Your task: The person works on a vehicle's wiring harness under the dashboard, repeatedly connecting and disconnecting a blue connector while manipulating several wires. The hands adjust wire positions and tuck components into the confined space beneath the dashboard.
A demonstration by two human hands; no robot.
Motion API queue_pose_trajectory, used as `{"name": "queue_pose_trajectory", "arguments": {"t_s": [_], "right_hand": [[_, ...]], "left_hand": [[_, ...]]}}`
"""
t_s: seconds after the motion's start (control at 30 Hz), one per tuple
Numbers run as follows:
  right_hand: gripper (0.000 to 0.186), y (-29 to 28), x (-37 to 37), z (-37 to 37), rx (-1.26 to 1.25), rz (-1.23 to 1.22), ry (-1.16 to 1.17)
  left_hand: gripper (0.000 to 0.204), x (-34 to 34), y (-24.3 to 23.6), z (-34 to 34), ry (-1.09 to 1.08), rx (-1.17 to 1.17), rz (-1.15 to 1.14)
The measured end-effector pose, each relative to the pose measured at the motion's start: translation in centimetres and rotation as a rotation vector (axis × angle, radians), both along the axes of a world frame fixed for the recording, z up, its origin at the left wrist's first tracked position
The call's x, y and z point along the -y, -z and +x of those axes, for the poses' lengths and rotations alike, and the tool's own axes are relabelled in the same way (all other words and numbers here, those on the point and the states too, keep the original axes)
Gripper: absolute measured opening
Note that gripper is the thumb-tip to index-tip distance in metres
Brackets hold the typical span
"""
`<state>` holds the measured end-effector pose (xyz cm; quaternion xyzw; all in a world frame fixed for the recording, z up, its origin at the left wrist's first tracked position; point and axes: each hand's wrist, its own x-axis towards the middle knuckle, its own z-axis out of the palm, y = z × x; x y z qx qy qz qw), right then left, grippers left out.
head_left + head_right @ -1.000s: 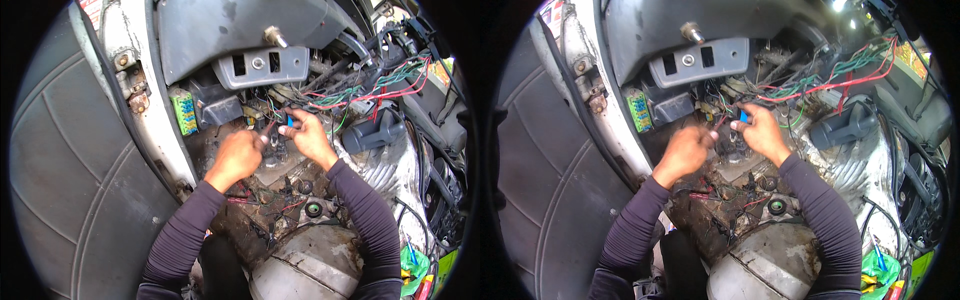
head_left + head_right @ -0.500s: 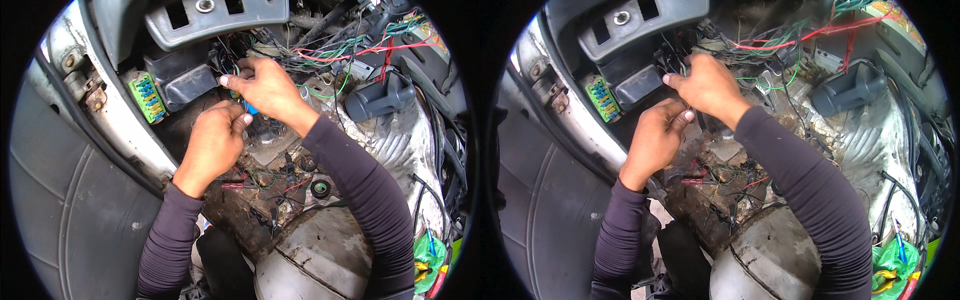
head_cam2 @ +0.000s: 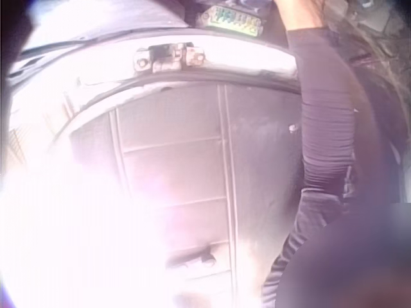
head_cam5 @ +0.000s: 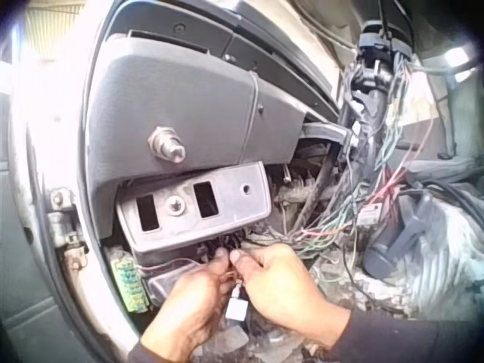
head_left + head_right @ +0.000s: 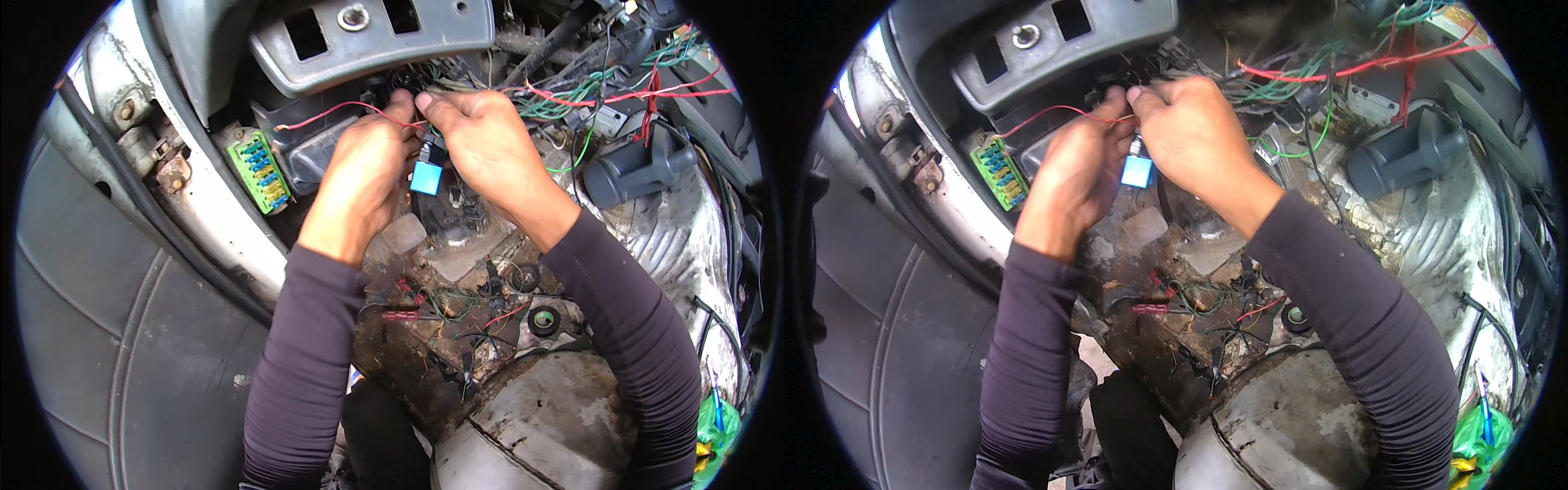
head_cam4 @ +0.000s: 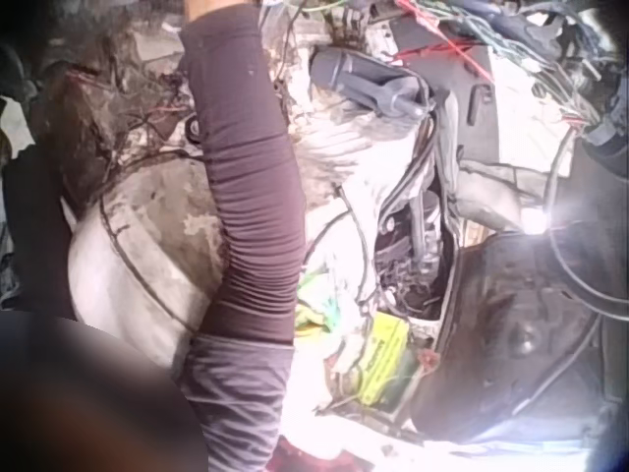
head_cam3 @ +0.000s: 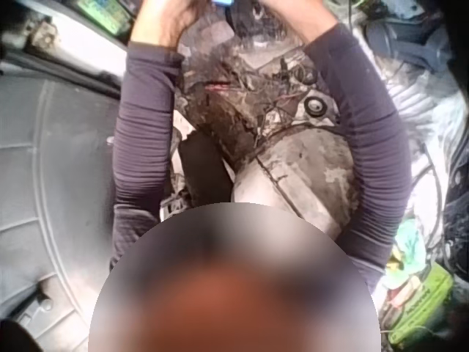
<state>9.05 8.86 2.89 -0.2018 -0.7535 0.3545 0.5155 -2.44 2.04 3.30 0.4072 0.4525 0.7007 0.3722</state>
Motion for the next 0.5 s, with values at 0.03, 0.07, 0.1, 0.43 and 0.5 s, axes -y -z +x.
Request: {"name": "queue_pose_trajectory", "arguments": {"t_s": [0.03, 0.07, 0.1, 0.43, 0.5], "right_hand": [[0.042, 0.1, 0.1, 0.4, 0.014, -0.060, -0.071], [0.045, 0.3, 0.2, 0.7, 0.041, -0.141, -0.126], [0.049, 0.4, 0.2, 1.0, 0.068, -0.225, -0.179], [0.042, 0.9, 0.2, 0.8, -0.100, -0.284, -0.333], [0.041, 0.7, 0.1, 1.0, -0.069, -0.298, -0.276]], "left_hand": [[0.032, -0.4, -0.1, 0.1, 0.055, 0.055, 0.034], [0.030, -0.6, -0.2, 0.0, 0.059, 0.033, 0.039], [0.029, -0.7, -0.1, 0.0, 0.064, 0.011, 0.041], [0.034, 1.1, -0.1, -2.0, 0.202, 0.141, 0.082], [0.036, 1.2, -0.4, -2.2, 0.222, 0.039, 0.088]]}}
